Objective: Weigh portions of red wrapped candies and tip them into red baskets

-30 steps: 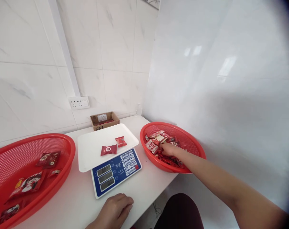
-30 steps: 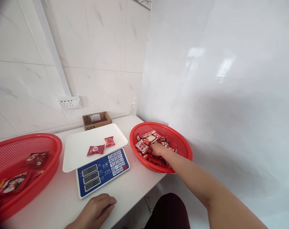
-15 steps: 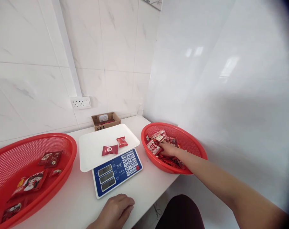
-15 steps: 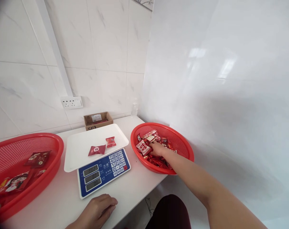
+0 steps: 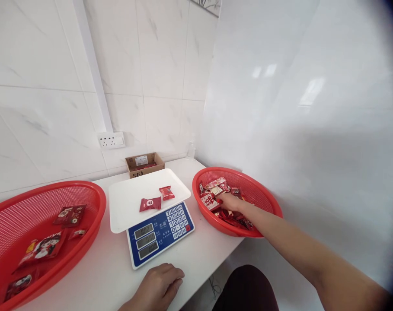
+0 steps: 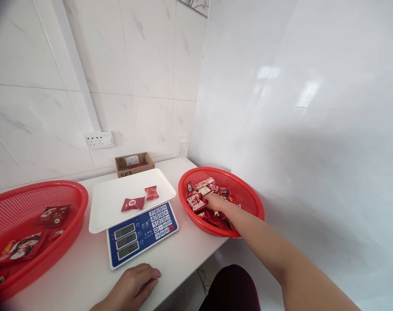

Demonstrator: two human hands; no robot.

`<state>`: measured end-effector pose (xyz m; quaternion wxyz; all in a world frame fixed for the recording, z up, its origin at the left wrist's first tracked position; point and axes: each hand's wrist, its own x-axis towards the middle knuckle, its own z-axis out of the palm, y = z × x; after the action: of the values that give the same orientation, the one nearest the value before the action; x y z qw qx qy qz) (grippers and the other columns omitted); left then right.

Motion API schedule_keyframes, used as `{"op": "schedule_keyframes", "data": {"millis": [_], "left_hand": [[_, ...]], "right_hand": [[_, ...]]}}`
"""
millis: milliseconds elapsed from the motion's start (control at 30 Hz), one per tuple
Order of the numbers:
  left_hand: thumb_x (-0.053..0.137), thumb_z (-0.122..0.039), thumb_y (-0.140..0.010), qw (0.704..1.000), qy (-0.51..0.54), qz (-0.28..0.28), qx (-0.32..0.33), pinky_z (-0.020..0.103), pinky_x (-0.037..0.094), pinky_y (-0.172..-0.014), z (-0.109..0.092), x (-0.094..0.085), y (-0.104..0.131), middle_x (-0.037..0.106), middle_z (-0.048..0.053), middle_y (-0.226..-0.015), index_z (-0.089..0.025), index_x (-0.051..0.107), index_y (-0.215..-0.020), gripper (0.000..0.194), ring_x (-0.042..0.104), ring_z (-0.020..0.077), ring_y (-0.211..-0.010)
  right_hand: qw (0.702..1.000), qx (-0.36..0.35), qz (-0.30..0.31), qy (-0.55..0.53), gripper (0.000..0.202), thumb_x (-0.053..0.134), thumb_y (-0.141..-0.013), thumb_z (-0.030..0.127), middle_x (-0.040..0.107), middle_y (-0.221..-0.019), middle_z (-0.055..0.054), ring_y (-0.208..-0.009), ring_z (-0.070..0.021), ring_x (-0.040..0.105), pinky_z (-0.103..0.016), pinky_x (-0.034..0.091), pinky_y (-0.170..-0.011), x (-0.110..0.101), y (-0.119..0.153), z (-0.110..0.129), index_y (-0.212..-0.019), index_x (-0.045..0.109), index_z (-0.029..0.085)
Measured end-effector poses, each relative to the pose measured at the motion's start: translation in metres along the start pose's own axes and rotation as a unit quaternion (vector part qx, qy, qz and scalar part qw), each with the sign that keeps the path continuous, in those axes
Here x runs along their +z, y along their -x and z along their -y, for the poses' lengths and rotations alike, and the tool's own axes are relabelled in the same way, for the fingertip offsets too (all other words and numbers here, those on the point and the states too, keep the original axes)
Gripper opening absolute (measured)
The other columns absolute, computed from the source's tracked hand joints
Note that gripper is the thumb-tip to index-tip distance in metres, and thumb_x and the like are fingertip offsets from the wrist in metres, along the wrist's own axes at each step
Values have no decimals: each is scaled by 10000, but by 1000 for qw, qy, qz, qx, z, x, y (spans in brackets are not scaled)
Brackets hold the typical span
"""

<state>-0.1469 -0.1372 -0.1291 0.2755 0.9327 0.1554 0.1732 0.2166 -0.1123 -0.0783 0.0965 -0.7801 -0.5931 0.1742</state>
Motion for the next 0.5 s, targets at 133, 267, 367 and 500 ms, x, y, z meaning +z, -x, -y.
{"op": "schedule_keyframes", "data": {"millis": [133,267,367,500], "left_hand": [[397,-212,-878,1000,1,-8,2,214,463,-650,-2,-2,0,649,25,-812,-221,596,-941,209,607,163,-736],[398,-215,-880,1000,2,-5,-1,216,463,-650,-2,-3,-1,647,21,-814,-227,595,-944,207,605,164,-736],[401,-208,-881,1000,7,1,-6,220,458,-658,-2,-2,-2,641,20,-818,-229,589,-948,201,599,165,-745],[397,-199,-887,1000,8,7,-9,224,448,-669,-3,-3,-1,635,18,-817,-230,584,-946,198,593,165,-756]], "right_hand": [[999,24,-6,-42,113,598,-664,216,663,-701,-3,-645,-142,592,-228,440,-621,-25,3,-3,-756,652,179],[994,32,12,-106,185,599,-659,278,655,-683,0,-577,-118,571,-210,438,-543,-55,20,-8,-807,635,173],[980,40,98,-167,178,618,-597,243,634,-626,12,-547,-113,557,-201,431,-512,-71,40,-11,-760,634,173],[951,59,262,-157,212,597,-561,192,629,-632,19,-563,-127,573,-208,438,-509,-62,66,-10,-764,658,192]]}}
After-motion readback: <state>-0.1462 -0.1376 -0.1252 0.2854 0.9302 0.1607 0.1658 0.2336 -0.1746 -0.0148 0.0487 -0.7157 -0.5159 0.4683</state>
